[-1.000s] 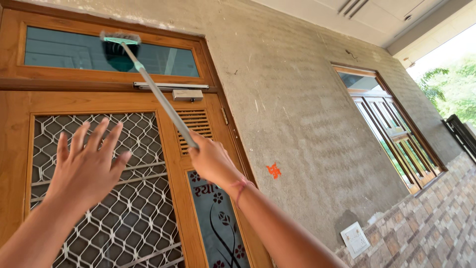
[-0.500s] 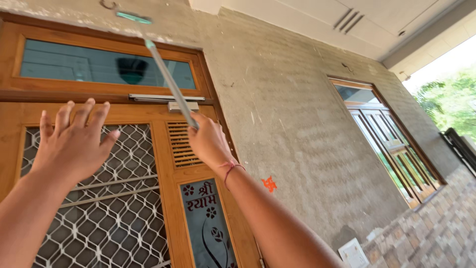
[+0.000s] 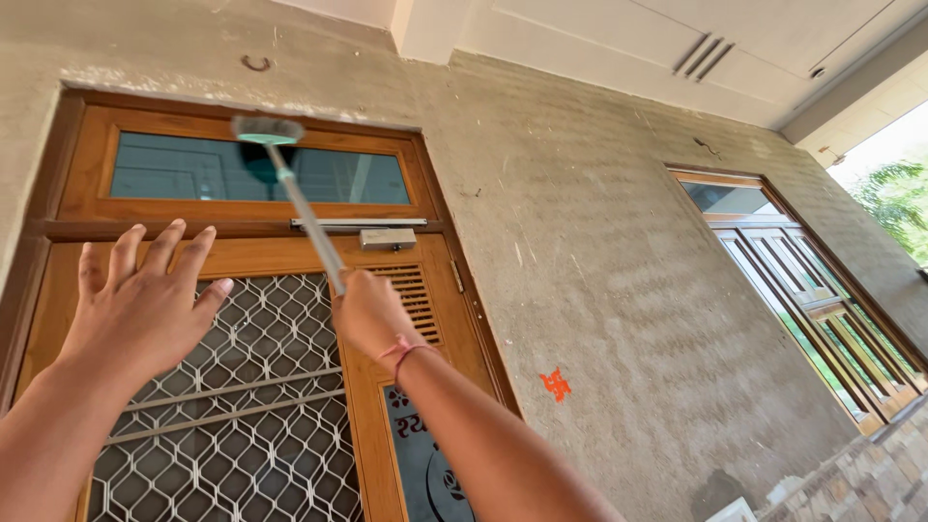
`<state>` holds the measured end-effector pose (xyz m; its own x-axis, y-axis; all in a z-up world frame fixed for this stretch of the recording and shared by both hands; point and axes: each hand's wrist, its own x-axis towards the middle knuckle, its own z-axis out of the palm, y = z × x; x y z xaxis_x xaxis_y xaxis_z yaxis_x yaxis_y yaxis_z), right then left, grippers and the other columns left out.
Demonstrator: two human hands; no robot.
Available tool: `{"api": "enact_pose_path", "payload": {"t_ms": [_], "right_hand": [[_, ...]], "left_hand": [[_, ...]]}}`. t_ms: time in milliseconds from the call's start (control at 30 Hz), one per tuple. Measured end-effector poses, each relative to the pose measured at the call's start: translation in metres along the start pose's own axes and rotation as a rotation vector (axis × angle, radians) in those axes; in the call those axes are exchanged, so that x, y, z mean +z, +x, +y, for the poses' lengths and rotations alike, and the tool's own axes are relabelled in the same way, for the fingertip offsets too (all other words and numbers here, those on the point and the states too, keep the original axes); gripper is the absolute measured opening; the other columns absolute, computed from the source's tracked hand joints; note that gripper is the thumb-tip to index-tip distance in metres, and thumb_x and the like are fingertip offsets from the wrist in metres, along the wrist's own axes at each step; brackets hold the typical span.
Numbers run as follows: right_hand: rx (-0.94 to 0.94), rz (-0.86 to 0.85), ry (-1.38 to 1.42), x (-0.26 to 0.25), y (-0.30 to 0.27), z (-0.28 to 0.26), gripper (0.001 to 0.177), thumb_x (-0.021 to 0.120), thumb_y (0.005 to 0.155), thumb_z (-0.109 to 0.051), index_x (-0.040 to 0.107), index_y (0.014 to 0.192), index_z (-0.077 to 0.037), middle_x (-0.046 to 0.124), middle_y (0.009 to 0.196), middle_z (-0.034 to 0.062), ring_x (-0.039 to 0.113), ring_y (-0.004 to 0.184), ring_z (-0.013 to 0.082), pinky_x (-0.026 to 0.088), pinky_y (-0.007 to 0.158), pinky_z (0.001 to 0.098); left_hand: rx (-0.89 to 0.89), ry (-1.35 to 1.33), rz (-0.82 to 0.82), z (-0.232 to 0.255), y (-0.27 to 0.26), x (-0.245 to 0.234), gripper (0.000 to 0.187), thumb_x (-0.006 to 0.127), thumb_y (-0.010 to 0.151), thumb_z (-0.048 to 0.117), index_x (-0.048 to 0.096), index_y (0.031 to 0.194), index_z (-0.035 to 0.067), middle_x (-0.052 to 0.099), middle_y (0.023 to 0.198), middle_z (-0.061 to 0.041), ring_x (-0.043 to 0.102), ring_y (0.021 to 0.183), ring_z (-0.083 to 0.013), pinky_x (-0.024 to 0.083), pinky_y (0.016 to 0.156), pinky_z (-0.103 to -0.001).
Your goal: The person cleans a door and its surrounding frame using a handheld duster brush, reaching different sections of the door and the high upper frame.
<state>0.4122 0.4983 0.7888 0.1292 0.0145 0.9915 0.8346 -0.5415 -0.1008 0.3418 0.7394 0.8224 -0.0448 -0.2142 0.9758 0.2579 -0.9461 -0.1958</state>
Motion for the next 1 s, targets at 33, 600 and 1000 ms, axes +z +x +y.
{"api": "enact_pose_path", "payload": {"t_ms": [33, 600, 1000], "right_hand": [[-0.049, 0.006, -0.004, 0.002, 0.000, -0.008, 0.035, 0.060, 0.091, -0.011, 0.066, 0.125, -0.001, 0.072, 0.091, 0.0274, 0.074, 0.083, 0.0414, 0.062, 0.078, 0.0454], [0.140, -0.301, 0.126, -0.049, 0.004, 0.052, 0.043, 0.059, 0.098, -0.032, 0.057, 0.141, -0.027, 0.058, 0.057, 0.0006, 0.041, 0.036, 0.0055, 0.041, 0.035, 0.0228], [0.183, -0.169, 0.075, -0.087, -0.014, 0.109, 0.041, 0.065, 0.095, -0.033, 0.066, 0.136, -0.026, 0.063, 0.062, 0.0028, 0.049, 0.040, 0.0092, 0.043, 0.037, 0.0282]], "left_hand": [[0.001, -0.003, -0.017, -0.004, 0.002, -0.001, 0.071, 0.032, 0.093, 0.060, 0.024, 0.158, 0.032, 0.020, 0.165, -0.001, 0.010, 0.148, -0.0296, 0.002, 0.116, -0.059], [-0.055, 0.035, -0.051, 0.010, -0.008, 0.023, 0.065, 0.027, 0.096, 0.059, 0.024, 0.155, 0.034, 0.023, 0.162, 0.001, 0.008, 0.150, -0.0277, 0.001, 0.119, -0.057], [-0.014, 0.093, -0.054, -0.020, -0.014, 0.024, 0.066, 0.030, 0.096, 0.059, 0.027, 0.156, 0.032, 0.024, 0.163, -0.002, 0.011, 0.151, -0.0313, 0.002, 0.119, -0.061]]}}
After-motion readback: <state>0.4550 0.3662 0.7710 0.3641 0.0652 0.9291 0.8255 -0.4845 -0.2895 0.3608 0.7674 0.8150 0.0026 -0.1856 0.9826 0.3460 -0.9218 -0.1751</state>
